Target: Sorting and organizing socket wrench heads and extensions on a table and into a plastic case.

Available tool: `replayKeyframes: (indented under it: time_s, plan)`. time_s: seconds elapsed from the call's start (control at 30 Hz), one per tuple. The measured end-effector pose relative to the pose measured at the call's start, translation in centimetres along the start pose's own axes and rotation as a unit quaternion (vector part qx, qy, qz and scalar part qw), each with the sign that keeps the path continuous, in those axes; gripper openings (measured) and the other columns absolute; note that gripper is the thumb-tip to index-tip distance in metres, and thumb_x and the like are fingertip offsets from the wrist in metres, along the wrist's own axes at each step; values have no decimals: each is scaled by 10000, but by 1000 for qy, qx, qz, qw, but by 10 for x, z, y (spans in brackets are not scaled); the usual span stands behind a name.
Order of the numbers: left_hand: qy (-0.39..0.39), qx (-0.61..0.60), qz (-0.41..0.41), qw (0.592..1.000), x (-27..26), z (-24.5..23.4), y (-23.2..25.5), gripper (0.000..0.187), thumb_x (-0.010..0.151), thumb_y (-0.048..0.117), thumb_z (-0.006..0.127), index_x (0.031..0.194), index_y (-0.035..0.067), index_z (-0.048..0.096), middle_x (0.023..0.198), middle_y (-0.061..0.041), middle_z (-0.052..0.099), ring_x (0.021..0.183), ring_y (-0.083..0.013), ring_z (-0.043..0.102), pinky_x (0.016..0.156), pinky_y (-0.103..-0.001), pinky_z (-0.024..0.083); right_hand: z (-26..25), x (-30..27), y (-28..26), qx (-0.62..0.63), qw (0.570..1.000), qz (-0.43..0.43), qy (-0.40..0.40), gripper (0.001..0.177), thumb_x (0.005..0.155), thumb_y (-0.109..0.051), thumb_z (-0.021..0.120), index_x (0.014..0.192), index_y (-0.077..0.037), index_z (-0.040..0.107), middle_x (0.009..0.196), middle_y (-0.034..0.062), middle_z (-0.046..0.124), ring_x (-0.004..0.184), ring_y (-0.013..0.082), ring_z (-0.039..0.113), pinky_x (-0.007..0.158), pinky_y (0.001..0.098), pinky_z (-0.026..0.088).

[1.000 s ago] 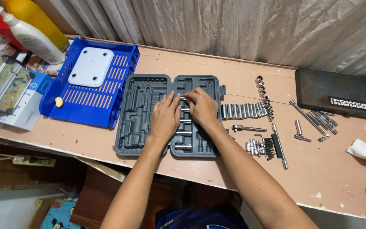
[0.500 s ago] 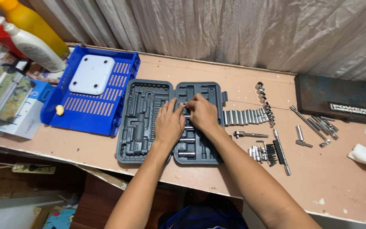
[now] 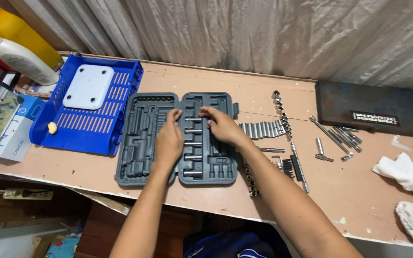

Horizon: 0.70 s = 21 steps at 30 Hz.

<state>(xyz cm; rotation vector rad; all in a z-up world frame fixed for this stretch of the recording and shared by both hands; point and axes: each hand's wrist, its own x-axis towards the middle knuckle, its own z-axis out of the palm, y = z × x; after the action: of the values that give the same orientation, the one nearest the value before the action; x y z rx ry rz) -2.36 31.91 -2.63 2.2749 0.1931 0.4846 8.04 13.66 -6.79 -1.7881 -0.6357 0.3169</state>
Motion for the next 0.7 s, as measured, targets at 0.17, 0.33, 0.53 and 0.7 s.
replayKeyframes:
  time_s: [0.17,0.33,0.53,0.7]
  plan:
    - [4,11,27,1000,-1,1,-4,376,986,22,417,1358,31,470,1346,-127,679,1130,-416,645,952,-510,495,-38,-15,-17,82,990,99,-48,403,988,61,413,1357,1,563,1238,98,700,945,138,669,866,275,547]
    - [10,2,111,994,1,14,-17,446,914,-60,434,1356,-20,474,1370,-226,637,1260,-417,602,1060,-485,466,-66,-47,-30,82,994,76,10,332,1004,39,440,1278,22,626,1182,104,720,974,115,683,861,270,551]
    - [13,3,130,991,-6,39,55,511,872,-38,537,1379,-54,477,1303,-272,611,1247,-435,559,1083,-481,415,-90,-90,-48,21,995,21,97,221,984,-9,592,1181,-3,691,1057,57,762,985,97,708,874,269,559]
    - [-131,-180,117,968,-20,81,133,340,949,69,580,1281,1,609,1244,-184,688,1156,-292,683,983,-384,535,-116,-130,-51,-39,988,19,152,248,943,-70,654,1172,4,710,950,77,747,797,128,656,741,282,559]
